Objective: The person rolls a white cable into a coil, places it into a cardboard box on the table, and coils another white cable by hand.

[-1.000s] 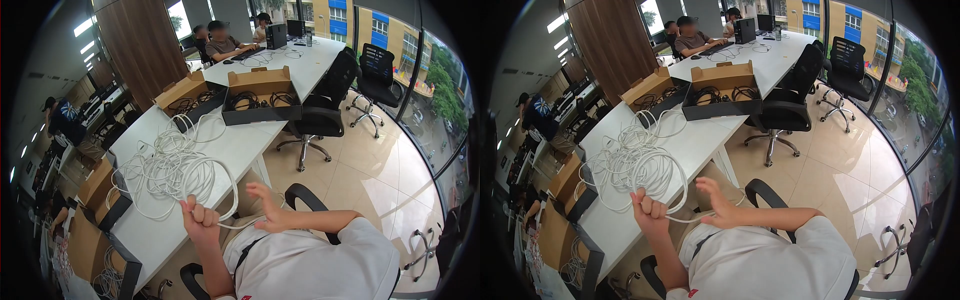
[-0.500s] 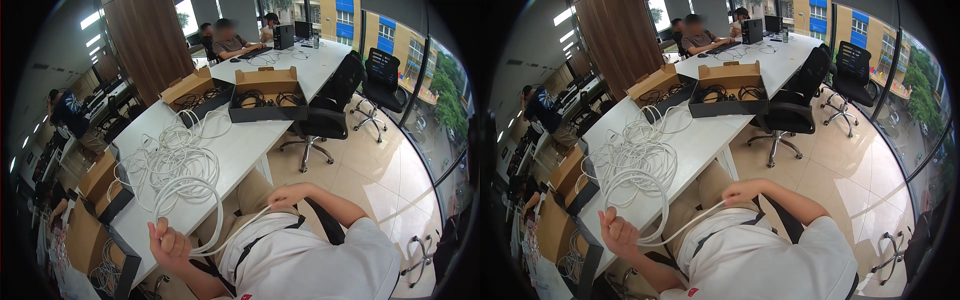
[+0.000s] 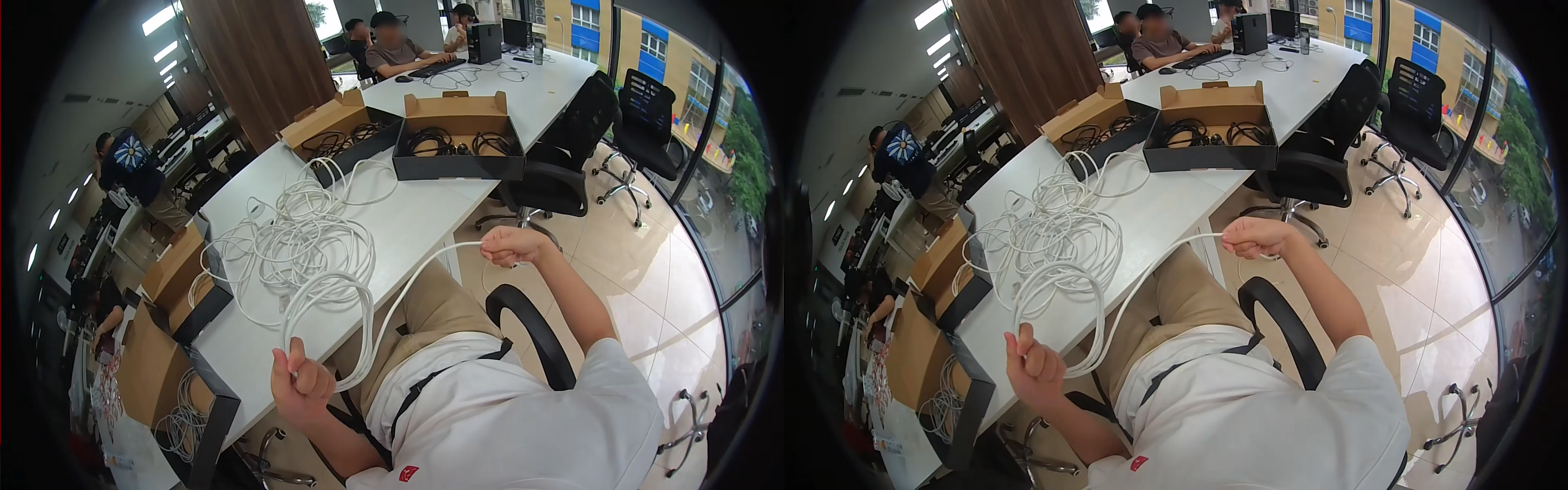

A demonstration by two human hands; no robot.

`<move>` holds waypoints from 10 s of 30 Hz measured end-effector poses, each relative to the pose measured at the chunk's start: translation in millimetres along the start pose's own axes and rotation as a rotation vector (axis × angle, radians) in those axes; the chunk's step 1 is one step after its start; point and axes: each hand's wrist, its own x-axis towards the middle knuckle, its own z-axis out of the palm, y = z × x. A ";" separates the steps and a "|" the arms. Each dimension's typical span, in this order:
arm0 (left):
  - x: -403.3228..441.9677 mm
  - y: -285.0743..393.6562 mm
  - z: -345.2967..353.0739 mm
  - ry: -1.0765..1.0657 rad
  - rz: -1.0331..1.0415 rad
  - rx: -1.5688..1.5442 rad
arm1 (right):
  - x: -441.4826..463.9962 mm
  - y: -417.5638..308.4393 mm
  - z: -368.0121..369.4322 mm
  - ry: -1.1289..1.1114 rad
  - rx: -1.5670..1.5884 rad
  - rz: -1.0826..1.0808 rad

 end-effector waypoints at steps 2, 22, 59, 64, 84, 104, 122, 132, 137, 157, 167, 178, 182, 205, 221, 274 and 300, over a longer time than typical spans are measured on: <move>-2.9 -1.2 -0.5 -0.060 -0.003 0.037 | 0.3 -5.9 7.2 0.005 0.291 -0.005; 54.9 -125.3 19.1 0.559 -0.039 0.464 | 13.2 -44.5 209.5 0.166 -0.106 -0.487; 60.8 -106.8 14.1 0.530 0.081 -0.025 | 50.2 39.8 234.7 0.448 -0.854 -0.842; 57.6 -95.4 9.5 0.376 0.186 0.111 | 46.6 57.7 226.3 0.335 -0.676 -0.791; 48.5 -81.8 -14.8 0.129 -0.177 -0.453 | 66.3 -68.8 135.6 -0.162 0.184 -0.041; 51.3 -70.5 -8.9 0.195 -0.338 -0.002 | 80.1 -64.2 138.0 -0.142 -0.112 -0.064; 23.5 20.3 -40.5 0.293 0.189 -0.214 | 50.7 85.6 97.8 -0.551 -0.011 0.176; -23.2 45.7 -42.6 0.141 0.029 0.010 | 45.6 48.3 27.2 -0.435 -0.155 0.346; -18.1 34.4 -44.4 0.312 -0.017 0.159 | 53.3 10.7 39.9 0.011 0.617 0.252; 27.4 -50.4 -22.0 0.425 -0.170 0.340 | 106.7 -28.5 156.8 0.373 0.676 -0.470; 39.3 -71.5 -14.3 0.643 -0.046 0.162 | 92.9 10.1 232.3 0.385 -0.884 -0.953; 37.0 -87.7 -21.2 0.767 0.055 0.316 | 88.7 22.5 226.8 0.479 -1.309 -1.095; 37.5 -87.0 -15.9 0.707 0.094 0.454 | 85.1 22.7 225.8 0.449 -1.281 -1.101; 62.6 -73.0 12.7 0.776 0.528 0.029 | 54.6 35.0 210.3 0.522 -1.463 -0.863; 22.4 -17.4 -35.1 0.104 0.324 -0.578 | -4.2 -5.1 105.0 -0.020 -0.610 -0.379; 30.5 -93.3 -20.1 0.270 -0.541 -0.067 | 39.7 -7.1 158.9 0.319 -1.326 -0.578; -25.9 -47.4 3.8 0.471 -0.263 0.099 | 128.2 -57.1 226.7 -0.267 -1.130 -0.645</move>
